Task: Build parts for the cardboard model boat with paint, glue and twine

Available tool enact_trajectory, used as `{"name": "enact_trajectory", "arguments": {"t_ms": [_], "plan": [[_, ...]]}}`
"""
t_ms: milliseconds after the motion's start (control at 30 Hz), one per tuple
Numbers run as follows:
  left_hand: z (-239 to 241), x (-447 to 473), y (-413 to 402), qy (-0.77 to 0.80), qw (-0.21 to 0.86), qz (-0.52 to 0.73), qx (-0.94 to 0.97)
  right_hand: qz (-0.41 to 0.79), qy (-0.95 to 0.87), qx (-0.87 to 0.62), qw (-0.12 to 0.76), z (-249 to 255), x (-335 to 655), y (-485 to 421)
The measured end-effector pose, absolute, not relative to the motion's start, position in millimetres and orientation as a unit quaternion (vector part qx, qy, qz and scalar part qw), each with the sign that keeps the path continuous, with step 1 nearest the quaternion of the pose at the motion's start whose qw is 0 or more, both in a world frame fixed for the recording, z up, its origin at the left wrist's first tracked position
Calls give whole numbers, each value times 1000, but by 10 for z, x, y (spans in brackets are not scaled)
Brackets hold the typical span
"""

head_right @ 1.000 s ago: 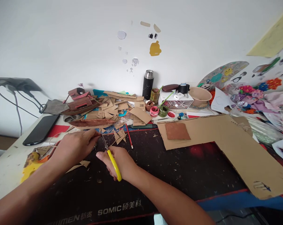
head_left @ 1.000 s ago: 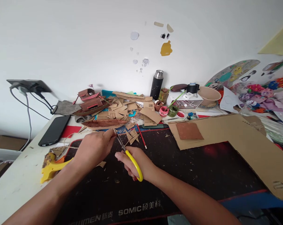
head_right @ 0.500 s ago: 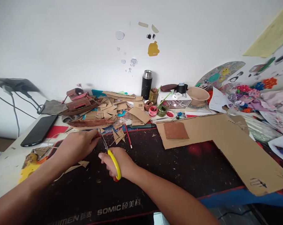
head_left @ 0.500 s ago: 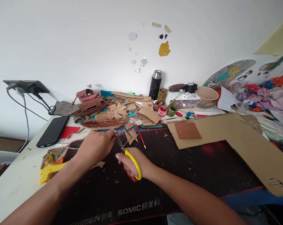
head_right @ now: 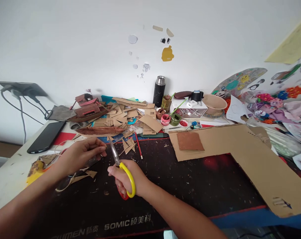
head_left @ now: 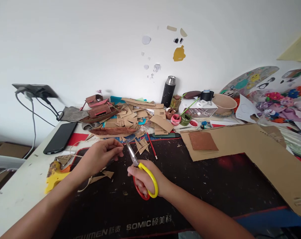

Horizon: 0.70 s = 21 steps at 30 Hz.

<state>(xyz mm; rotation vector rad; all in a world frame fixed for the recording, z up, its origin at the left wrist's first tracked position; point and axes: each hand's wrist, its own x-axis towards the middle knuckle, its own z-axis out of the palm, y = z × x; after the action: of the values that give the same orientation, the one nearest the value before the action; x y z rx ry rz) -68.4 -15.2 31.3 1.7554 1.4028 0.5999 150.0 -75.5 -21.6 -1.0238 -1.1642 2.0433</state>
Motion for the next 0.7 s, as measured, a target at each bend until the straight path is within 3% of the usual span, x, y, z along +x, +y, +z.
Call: {"name": "enact_trajectory", "arguments": {"t_ms": [300, 700], "plan": [[263, -443, -408, 506, 514, 254, 645, 720, -378, -422, 400, -146, 1555, -651], [186, -256, -497, 450, 589, 270, 614, 717, -381, -413, 413, -216, 1556, -644]]}}
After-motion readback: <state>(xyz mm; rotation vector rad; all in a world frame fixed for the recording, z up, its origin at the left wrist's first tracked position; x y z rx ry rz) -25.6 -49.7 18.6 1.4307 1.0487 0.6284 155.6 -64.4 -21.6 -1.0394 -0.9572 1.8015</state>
